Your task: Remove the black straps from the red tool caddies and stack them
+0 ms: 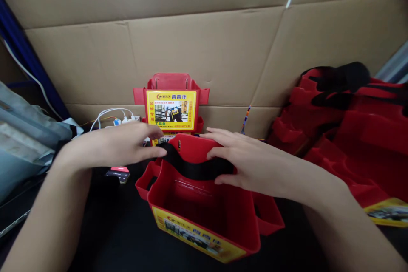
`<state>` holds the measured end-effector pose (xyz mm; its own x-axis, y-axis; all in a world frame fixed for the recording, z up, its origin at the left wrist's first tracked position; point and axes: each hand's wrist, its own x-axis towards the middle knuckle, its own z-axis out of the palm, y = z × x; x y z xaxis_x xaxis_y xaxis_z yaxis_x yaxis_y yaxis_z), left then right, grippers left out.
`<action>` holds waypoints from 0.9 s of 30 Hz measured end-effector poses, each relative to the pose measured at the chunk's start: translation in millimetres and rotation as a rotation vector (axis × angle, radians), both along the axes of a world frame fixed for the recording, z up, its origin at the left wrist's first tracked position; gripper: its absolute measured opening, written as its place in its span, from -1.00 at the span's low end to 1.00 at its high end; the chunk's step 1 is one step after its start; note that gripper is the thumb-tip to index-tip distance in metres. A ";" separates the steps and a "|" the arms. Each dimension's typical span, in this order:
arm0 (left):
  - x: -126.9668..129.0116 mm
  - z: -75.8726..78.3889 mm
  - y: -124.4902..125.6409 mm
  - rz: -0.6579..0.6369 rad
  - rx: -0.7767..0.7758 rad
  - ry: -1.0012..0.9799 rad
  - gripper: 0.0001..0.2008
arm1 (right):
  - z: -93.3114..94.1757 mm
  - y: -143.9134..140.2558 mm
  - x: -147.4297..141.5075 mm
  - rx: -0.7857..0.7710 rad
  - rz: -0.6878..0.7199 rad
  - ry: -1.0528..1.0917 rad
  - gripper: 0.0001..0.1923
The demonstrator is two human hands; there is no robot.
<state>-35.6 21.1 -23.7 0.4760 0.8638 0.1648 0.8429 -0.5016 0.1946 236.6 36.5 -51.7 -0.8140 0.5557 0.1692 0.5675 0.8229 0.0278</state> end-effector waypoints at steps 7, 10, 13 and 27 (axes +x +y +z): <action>-7.1 -6.9 34.7 -0.225 -0.420 0.018 -0.73 | 0.8 -1.0 -0.6 -0.047 -0.017 0.027 -0.79; -19.7 3.5 29.5 -0.240 -0.449 -0.024 -0.77 | 6.4 0.8 0.9 -0.102 0.008 0.012 -0.85; -28.2 16.2 12.4 -0.148 -0.354 -0.061 -0.79 | 16.4 5.1 4.4 -0.163 0.112 0.019 -0.88; -21.4 -73.5 -55.2 0.532 -0.874 -0.889 -0.42 | -4.6 2.8 12.9 0.050 0.332 0.142 -0.74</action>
